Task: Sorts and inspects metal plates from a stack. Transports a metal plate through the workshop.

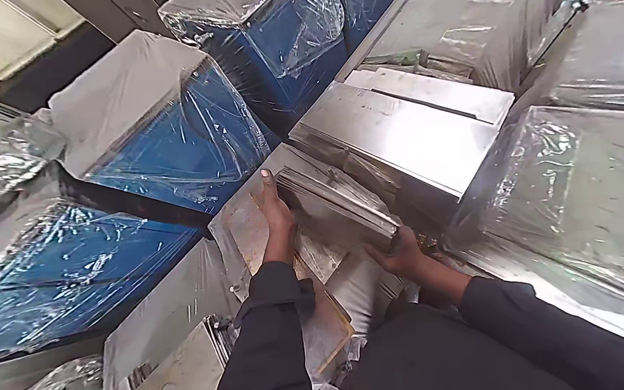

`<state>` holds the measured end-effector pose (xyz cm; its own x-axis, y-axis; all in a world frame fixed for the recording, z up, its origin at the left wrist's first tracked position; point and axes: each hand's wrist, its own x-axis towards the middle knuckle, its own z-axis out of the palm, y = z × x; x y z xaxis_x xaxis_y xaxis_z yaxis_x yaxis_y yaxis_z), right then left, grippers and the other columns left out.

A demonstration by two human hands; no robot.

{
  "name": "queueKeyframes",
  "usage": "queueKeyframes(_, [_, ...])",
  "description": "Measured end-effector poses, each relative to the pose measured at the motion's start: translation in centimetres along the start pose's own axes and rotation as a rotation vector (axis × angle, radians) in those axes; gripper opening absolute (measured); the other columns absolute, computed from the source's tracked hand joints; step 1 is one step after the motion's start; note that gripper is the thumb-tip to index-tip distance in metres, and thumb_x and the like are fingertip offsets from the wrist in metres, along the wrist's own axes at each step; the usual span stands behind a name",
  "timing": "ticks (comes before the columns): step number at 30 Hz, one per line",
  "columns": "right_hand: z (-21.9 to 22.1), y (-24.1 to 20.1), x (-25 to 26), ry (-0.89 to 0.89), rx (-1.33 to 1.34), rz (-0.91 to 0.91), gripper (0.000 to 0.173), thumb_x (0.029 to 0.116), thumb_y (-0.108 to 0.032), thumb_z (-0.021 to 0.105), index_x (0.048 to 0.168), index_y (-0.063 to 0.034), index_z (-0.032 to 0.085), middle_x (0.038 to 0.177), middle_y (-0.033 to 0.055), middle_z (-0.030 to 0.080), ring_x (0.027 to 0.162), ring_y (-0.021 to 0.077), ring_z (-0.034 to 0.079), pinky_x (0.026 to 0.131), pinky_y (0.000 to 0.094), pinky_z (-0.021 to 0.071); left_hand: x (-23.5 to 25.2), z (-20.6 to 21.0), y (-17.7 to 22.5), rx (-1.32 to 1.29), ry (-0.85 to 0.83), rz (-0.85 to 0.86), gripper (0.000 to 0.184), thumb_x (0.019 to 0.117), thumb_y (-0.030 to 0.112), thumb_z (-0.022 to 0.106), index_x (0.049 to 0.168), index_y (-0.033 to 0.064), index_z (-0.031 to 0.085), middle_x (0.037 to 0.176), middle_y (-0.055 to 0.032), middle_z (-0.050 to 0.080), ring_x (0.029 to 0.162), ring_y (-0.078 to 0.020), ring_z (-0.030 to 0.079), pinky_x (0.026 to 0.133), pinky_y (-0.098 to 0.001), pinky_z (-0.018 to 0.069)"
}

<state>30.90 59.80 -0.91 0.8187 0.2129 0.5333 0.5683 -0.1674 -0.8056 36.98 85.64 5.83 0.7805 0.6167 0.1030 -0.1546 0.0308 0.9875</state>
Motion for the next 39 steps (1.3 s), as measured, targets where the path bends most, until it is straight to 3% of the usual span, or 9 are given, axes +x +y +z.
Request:
queueKeyframes(5, [2.3,-0.3,-1.2,-0.058,0.183,-0.225,0.065,0.0806,-0.022,0.083,0.135,-0.001,0.054,0.125,0.0225,0.069,0.119,0.0283,0.069,0.098,0.0417,0.0608,-0.4,-0.8,1.1,-0.026,-0.023,-0.039,0.022,0.1053,0.023,0.057,0.101,0.0036,0.068,0.092,-0.0077,0.074,0.085,-0.0173,0.072,0.081,-0.0335,0.0597])
queueKeyframes(8, [1.9,-0.6,-0.8,-0.182,0.265,-0.234,0.08,0.0812,-0.042,0.086,0.141,-0.0052,0.047,0.135,0.0233,0.062,0.128,0.0294,0.062,0.105,0.042,0.0556,-0.6,-1.3,1.2,-0.058,0.018,-0.032,0.021,0.1044,0.019,0.059,0.102,0.0008,0.068,0.093,-0.0104,0.076,0.087,-0.0202,0.074,0.082,-0.036,0.0611])
queueKeyframes(11, [-0.9,-1.2,0.6,-0.479,0.523,-0.057,0.09,0.0913,-0.062,0.067,0.145,0.0057,0.045,0.148,0.0235,0.051,0.142,0.027,0.048,0.119,0.0418,0.0415,-0.9,-1.6,1.4,-0.098,0.017,-0.043,0.021,0.1045,0.019,0.059,0.103,0.001,0.069,0.094,-0.0099,0.076,0.088,-0.0202,0.074,0.083,-0.0359,0.0614])
queueKeyframes(14, [-3.0,-3.1,4.2,-0.627,0.572,0.352,0.072,0.102,-0.058,0.047,0.14,0.0025,0.055,0.14,0.0118,0.062,0.13,0.0178,0.059,0.108,0.0374,0.052,-1.3,-2.3,1.6,-0.09,0.01,-0.053,0.021,0.105,0.02,0.058,0.105,0.0018,0.07,0.097,-0.0091,0.077,0.09,-0.0192,0.074,0.084,-0.0347,0.0614])
queueKeyframes(17, [-3.2,-3.4,8.4,-0.777,0.541,0.58,0.056,0.0995,-0.04,0.064,0.143,-0.0059,0.054,0.133,0.0078,0.066,0.12,0.0136,0.064,0.102,0.0339,0.0547,-1.7,-2.4,1.9,-0.045,0.004,-0.064,0.022,0.1049,0.023,0.059,0.107,0.005,0.072,0.099,-0.0064,0.077,0.091,-0.0172,0.075,0.084,-0.0329,0.0617])
queueKeyframes(25, [-2.0,-2.5,11.2,-1.027,0.562,0.609,0.075,0.0915,-0.029,0.078,0.155,-0.0119,0.041,0.14,0.012,0.059,0.124,0.0154,0.062,0.103,0.0331,0.0539,-1.4,-2.0,2.4,-0.068,0.064,-0.111,0.023,0.1058,0.017,0.056,0.112,-0.0013,0.069,0.107,-0.0119,0.077,0.098,-0.023,0.075,0.089,-0.0377,0.0615])
queueKeyframes(30, [-1.7,-2.0,12.2,-1.083,0.633,0.67,0.073,0.09,-0.023,0.078,0.153,-0.016,0.042,0.136,0.01,0.062,0.116,0.0171,0.065,0.095,0.0349,0.0579,-3.3,-2.2,2.8,0.026,0.008,-0.113,0.03,0.1077,0.032,0.054,0.121,0.0105,0.07,0.113,-0.0055,0.076,0.099,-0.0176,0.074,0.088,-0.0347,0.0611])
queueKeyframes(34, [-2.0,-1.5,12.4,-1.085,0.637,0.66,0.066,0.0938,-0.02,0.07,0.153,-0.0173,0.042,0.138,0.0084,0.061,0.12,0.0168,0.064,0.097,0.0343,0.0567,-1.4,-2.3,2.3,-0.065,0.016,-0.102,0.027,0.1069,0.018,0.053,0.115,-0.002,0.07,0.108,-0.0143,0.076,0.097,-0.0236,0.075,0.087,-0.0376,0.0619])
queueKeyframes(39, [-2.3,-1.7,11.9,-1.036,0.654,0.661,0.063,0.0962,-0.017,0.065,0.155,-0.0182,0.042,0.142,0.0083,0.06,0.124,0.0162,0.063,0.103,0.0349,0.0542,-3.7,-3.1,2.6,0.09,-0.024,-0.095,0.028,0.1052,0.04,0.058,0.114,0.0164,0.071,0.101,0.0008,0.074,0.084,-0.0091,0.071,0.076,-0.0288,0.0607])
